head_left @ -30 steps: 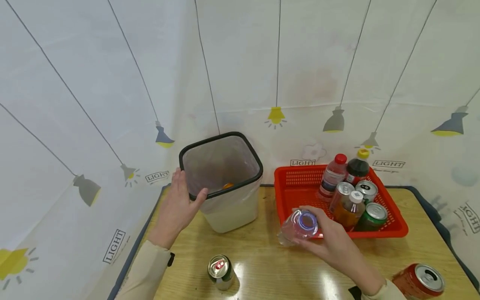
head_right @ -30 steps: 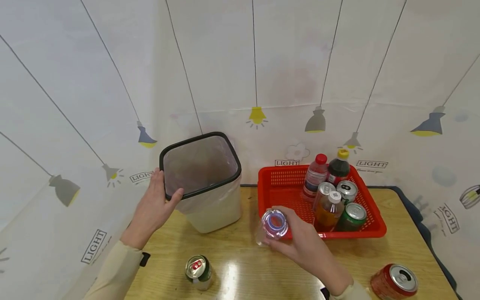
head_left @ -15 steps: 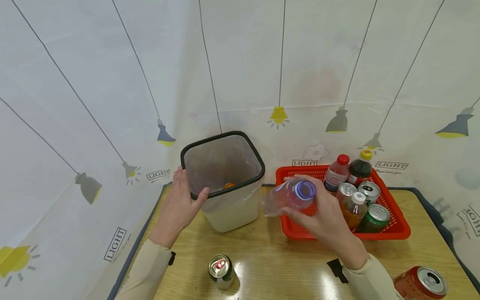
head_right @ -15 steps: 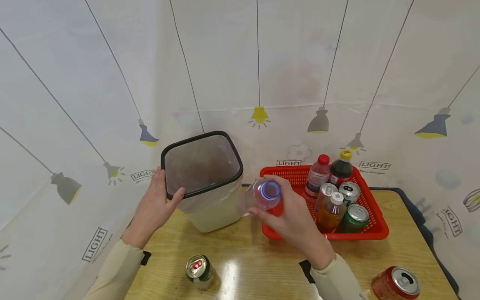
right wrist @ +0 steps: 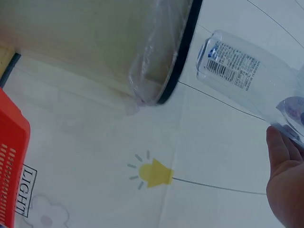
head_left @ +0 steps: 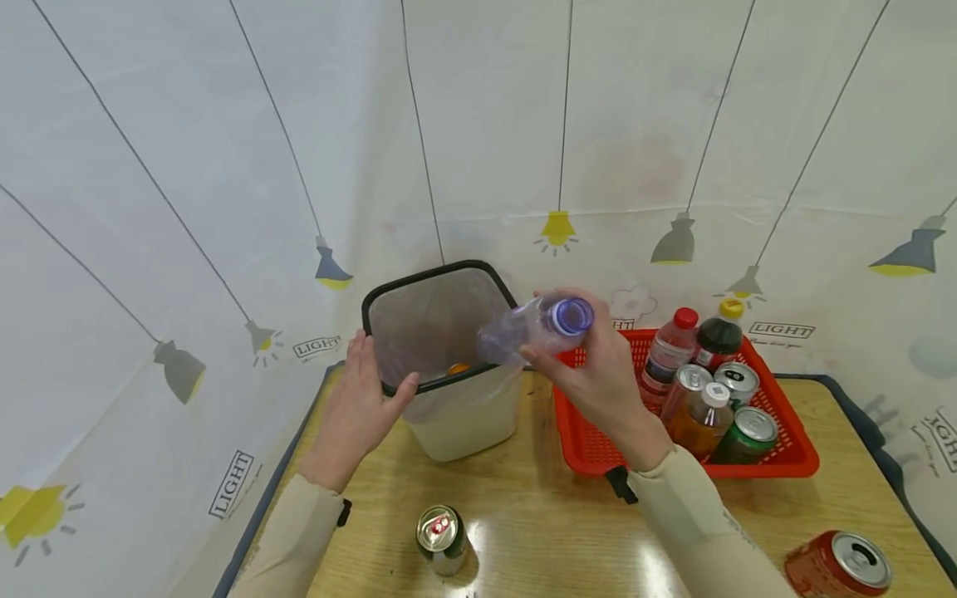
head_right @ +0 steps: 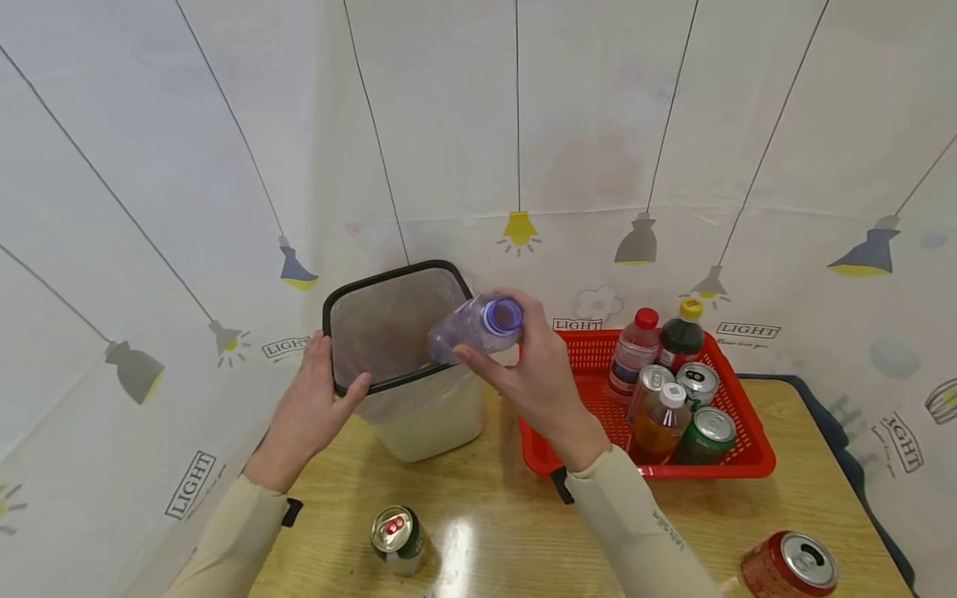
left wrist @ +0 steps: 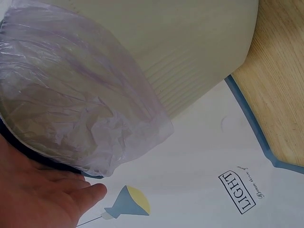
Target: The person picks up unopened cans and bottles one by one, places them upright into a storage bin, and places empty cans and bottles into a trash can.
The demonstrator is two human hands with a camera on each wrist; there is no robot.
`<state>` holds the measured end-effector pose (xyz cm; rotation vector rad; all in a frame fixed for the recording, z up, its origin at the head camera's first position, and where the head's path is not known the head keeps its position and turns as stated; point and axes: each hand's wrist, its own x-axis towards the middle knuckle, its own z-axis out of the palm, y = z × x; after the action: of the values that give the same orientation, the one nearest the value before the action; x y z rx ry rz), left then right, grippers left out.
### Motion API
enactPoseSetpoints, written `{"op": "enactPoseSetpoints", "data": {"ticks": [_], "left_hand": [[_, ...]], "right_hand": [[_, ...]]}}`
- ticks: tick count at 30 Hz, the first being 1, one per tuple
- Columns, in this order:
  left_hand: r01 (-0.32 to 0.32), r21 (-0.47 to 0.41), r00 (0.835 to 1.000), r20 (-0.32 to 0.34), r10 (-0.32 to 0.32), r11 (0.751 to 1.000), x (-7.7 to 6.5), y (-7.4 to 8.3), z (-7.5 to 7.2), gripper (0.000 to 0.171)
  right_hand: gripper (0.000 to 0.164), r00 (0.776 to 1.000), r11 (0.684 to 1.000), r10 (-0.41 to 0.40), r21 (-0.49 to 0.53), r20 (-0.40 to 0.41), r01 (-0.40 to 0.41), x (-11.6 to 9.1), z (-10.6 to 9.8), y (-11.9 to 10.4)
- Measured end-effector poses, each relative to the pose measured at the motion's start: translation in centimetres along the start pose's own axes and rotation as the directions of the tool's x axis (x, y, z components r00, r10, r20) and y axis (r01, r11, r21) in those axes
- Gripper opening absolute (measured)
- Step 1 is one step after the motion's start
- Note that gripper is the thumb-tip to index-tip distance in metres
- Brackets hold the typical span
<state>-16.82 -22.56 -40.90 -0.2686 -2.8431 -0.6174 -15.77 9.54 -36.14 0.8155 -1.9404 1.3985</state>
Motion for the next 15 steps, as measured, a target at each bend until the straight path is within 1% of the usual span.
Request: {"op": "enactPoseSetpoints", "data": {"ticks": [4,7,9,11,15], "left_hand": [[0.0,-0.001,1.0,-0.007,0.0,1.0,0.1,0.0,0.0,0.095],[0.002,-0.005,1.0,-0.006,-0.002,1.0,0.1,0.1,0.1,0.095],[0.004,-0.012,1.0,-0.002,-0.004,1.0,0.2,0.1,0.1,0.095],[0.008,-0.013,1.0,0.003,-0.008,1.0,0.1,0.1,0.1,0.096],[0.007,-0.009,1.0,0.005,-0.007,1.0,0.1,0.1,0.1,0.097]], "right_hand": [[0.069,0.996,0.997,0.08,0.012,0.043,-0.081,0.8,1.7,1.1],[0.072,0.986,0.988,0.152,0.015,0.072,-0.153,1.3,3.0,2.0],[0.072,0.977,0.981,0.193,-0.016,0.09,-0.193,1.5,3.8,2.6],[0.073,0.964,0.971,0.236,-0.064,0.126,-0.23,1.5,4.6,3.3],[0.076,0.935,0.949,0.297,-0.168,0.192,-0.267,1.3,6.0,4.4]]}}
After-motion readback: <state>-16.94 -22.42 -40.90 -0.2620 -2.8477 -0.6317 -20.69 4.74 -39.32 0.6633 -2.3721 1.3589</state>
